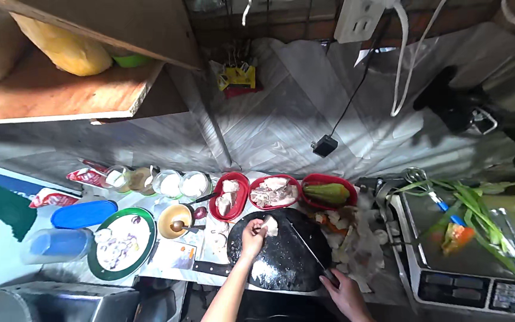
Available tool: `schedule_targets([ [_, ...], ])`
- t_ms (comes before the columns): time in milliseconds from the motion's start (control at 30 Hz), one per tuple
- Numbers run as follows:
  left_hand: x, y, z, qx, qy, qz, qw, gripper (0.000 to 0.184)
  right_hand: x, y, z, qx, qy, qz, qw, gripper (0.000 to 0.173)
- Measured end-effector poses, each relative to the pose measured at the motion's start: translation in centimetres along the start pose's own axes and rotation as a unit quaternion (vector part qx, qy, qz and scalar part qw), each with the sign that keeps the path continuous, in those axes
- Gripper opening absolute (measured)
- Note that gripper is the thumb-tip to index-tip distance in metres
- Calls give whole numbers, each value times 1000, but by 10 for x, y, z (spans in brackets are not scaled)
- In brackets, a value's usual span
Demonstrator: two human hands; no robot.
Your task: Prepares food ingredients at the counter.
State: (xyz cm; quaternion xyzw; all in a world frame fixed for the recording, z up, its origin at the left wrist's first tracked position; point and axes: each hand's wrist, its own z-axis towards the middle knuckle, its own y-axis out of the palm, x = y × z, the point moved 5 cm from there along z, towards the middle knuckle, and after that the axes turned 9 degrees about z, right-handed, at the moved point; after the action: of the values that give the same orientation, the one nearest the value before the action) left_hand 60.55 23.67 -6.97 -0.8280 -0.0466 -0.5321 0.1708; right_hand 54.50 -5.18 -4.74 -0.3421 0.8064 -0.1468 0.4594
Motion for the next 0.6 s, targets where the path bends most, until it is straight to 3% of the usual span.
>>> schedule_targets([
  [167,47,-54,45,141,87,131,977,29,3,-4,-9,23,-22,20,999,36],
  [233,53,-47,54,120,128,206,963,39,7,-1,-12,23,-15,20,999,36],
  [333,36,-8,49,4,123,384,915,57,8,1,-15,-1,22,9,1000,39],
  [400,18,9,34,19,129,462,877,64,9,1,-18,-17,32,3,999,40],
  [500,7,10,19,89,121,505,850,60,15,2,-23,-9,21,18,1000,39],
  [600,4,4,16,48,76,527,845,51,18,1,-27,-10,34,23,999,37],
])
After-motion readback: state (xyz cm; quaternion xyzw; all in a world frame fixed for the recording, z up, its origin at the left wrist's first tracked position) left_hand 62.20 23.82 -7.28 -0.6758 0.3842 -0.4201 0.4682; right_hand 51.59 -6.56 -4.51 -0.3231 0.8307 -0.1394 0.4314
